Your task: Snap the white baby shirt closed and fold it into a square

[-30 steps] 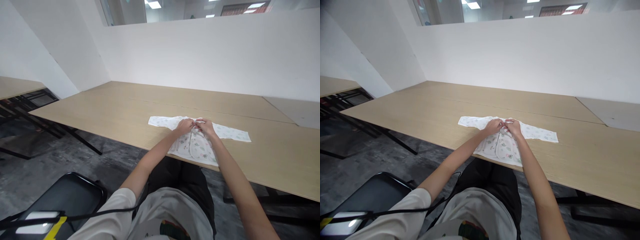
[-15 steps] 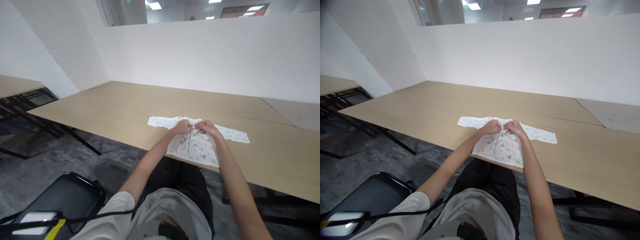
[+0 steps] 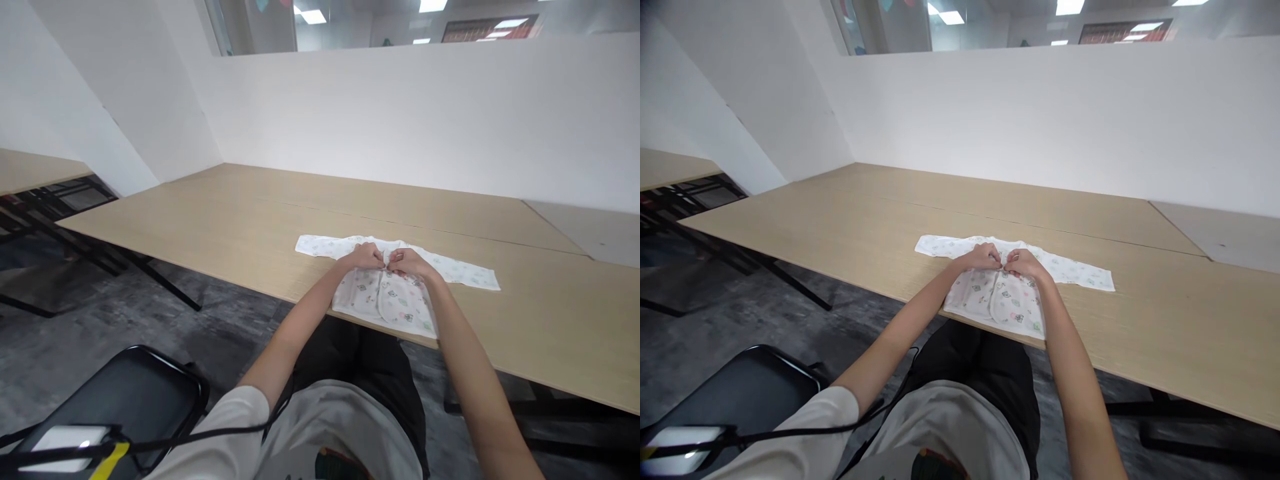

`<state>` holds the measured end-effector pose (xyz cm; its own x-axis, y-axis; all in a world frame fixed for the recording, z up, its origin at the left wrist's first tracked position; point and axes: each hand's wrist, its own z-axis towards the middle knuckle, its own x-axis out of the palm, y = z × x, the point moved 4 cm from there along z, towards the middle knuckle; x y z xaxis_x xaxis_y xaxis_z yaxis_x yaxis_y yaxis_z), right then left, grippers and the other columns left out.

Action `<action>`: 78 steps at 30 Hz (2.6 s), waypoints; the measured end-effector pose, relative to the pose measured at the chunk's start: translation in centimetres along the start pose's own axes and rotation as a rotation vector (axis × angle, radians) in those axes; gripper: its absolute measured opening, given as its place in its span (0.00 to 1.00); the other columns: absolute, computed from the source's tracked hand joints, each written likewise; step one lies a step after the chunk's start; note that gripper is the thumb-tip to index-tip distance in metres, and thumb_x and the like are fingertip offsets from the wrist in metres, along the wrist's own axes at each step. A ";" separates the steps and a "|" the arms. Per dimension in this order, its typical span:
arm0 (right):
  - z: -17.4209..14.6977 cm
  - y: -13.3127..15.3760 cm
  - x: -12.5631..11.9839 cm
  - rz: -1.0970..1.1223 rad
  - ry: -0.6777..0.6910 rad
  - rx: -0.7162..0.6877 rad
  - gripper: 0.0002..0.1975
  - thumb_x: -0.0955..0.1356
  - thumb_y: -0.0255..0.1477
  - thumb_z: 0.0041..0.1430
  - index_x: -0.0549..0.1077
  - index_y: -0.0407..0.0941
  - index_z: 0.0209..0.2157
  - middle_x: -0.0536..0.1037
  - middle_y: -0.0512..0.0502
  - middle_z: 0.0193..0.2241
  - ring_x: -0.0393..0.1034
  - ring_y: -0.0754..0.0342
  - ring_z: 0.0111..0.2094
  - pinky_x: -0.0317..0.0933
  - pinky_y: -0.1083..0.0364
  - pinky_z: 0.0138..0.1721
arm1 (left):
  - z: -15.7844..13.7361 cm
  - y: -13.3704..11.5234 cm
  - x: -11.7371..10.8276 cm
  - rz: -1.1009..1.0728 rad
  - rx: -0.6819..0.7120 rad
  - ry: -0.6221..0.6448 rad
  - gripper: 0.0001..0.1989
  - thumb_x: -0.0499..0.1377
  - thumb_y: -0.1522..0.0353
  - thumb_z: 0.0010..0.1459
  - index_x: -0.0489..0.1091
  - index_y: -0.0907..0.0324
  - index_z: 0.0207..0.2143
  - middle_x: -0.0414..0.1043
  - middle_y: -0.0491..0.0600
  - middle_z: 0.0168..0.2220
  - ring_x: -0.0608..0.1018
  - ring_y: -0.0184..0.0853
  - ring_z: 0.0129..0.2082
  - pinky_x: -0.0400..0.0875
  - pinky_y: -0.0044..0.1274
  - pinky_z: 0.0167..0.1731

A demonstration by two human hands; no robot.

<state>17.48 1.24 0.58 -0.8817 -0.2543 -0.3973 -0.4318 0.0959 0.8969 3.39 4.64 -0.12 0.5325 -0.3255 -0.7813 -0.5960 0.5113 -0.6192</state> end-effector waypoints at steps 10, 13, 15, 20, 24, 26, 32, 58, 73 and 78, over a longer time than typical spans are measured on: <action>-0.3 -0.5 -0.5 0.163 -0.079 0.112 0.13 0.69 0.18 0.42 0.67 0.41 0.32 0.74 0.47 0.18 0.67 0.58 0.20 0.60 0.62 0.20 | 0.1 -0.2 0.1 -0.197 0.131 0.024 0.11 0.61 0.64 0.49 0.79 0.59 0.33 0.76 0.48 0.35 0.74 0.33 0.38 0.67 0.22 0.42; -0.5 -0.4 -0.5 0.169 -0.020 0.143 0.13 0.69 0.18 0.45 0.69 0.41 0.35 0.75 0.45 0.22 0.70 0.57 0.24 0.61 0.63 0.21 | 0.4 0.4 0.6 -0.187 0.186 0.071 0.10 0.60 0.68 0.48 0.79 0.58 0.34 0.76 0.47 0.36 0.75 0.32 0.38 0.67 0.21 0.44; -0.5 -0.4 -0.4 0.160 -0.015 0.156 0.12 0.70 0.18 0.46 0.69 0.41 0.35 0.76 0.45 0.23 0.70 0.58 0.23 0.60 0.63 0.20 | 0.7 0.9 0.9 -0.176 0.213 0.087 0.10 0.61 0.70 0.47 0.78 0.57 0.34 0.76 0.46 0.37 0.75 0.31 0.38 0.66 0.21 0.44; 0.1 -0.6 0.0 0.152 -0.056 0.117 0.10 0.69 0.19 0.47 0.68 0.41 0.33 0.74 0.48 0.20 0.64 0.61 0.18 0.58 0.63 0.20 | 1.0 1.4 1.0 -0.143 0.213 0.070 0.11 0.62 0.69 0.46 0.77 0.58 0.35 0.76 0.44 0.36 0.75 0.31 0.37 0.66 0.20 0.42; 0.7 -1.1 -0.1 0.126 -0.063 0.100 0.10 0.69 0.18 0.45 0.66 0.42 0.29 0.70 0.51 0.16 0.62 0.61 0.17 0.57 0.62 0.19 | 0.7 1.1 0.9 -0.139 0.202 0.060 0.10 0.62 0.67 0.46 0.77 0.58 0.33 0.77 0.44 0.35 0.75 0.31 0.37 0.66 0.20 0.41; 0.6 -1.2 -0.7 0.103 -0.072 0.106 0.10 0.70 0.18 0.43 0.65 0.42 0.27 0.68 0.53 0.15 0.62 0.61 0.17 0.58 0.62 0.20 | 0.6 1.1 0.8 -0.124 0.189 0.054 0.09 0.62 0.66 0.47 0.77 0.58 0.32 0.77 0.44 0.34 0.75 0.30 0.36 0.65 0.20 0.41; -0.9 -0.1 -1.7 -0.057 0.141 0.092 0.08 0.72 0.26 0.43 0.69 0.40 0.25 0.70 0.50 0.18 0.60 0.62 0.18 0.55 0.62 0.18 | 0.5 1.1 -0.2 -0.216 0.145 0.181 0.11 0.63 0.65 0.46 0.78 0.58 0.34 0.77 0.47 0.34 0.75 0.30 0.33 0.65 0.20 0.35; -0.8 -0.6 1.3 -0.339 0.536 0.024 0.07 0.69 0.31 0.43 0.72 0.40 0.20 0.64 0.53 0.13 0.53 0.63 0.15 0.47 0.61 0.16 | -0.7 -0.4 0.8 -0.188 0.108 0.472 0.09 0.65 0.65 0.41 0.79 0.59 0.27 0.73 0.44 0.23 0.69 0.26 0.24 0.61 0.18 0.25; -1.6 0.5 1.2 -0.318 0.483 0.064 0.09 0.71 0.32 0.43 0.72 0.41 0.19 0.64 0.52 0.12 0.53 0.63 0.14 0.47 0.61 0.15 | -0.9 -0.7 0.3 -0.319 0.085 0.459 0.09 0.66 0.65 0.40 0.79 0.58 0.27 0.74 0.45 0.24 0.70 0.28 0.25 0.62 0.19 0.26; -1.7 0.3 0.8 -0.292 0.505 0.067 0.14 0.72 0.38 0.44 0.72 0.41 0.19 0.65 0.52 0.14 0.53 0.63 0.14 0.45 0.61 0.14 | -1.0 -0.9 0.4 -0.328 0.133 0.525 0.12 0.67 0.66 0.40 0.79 0.58 0.31 0.73 0.43 0.24 0.69 0.26 0.24 0.62 0.19 0.27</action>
<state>16.94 -0.57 0.85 -0.5314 -0.7050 -0.4696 -0.6691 0.0094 0.7431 3.52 3.28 0.06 0.2891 -0.8113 -0.5082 -0.3543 0.4025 -0.8441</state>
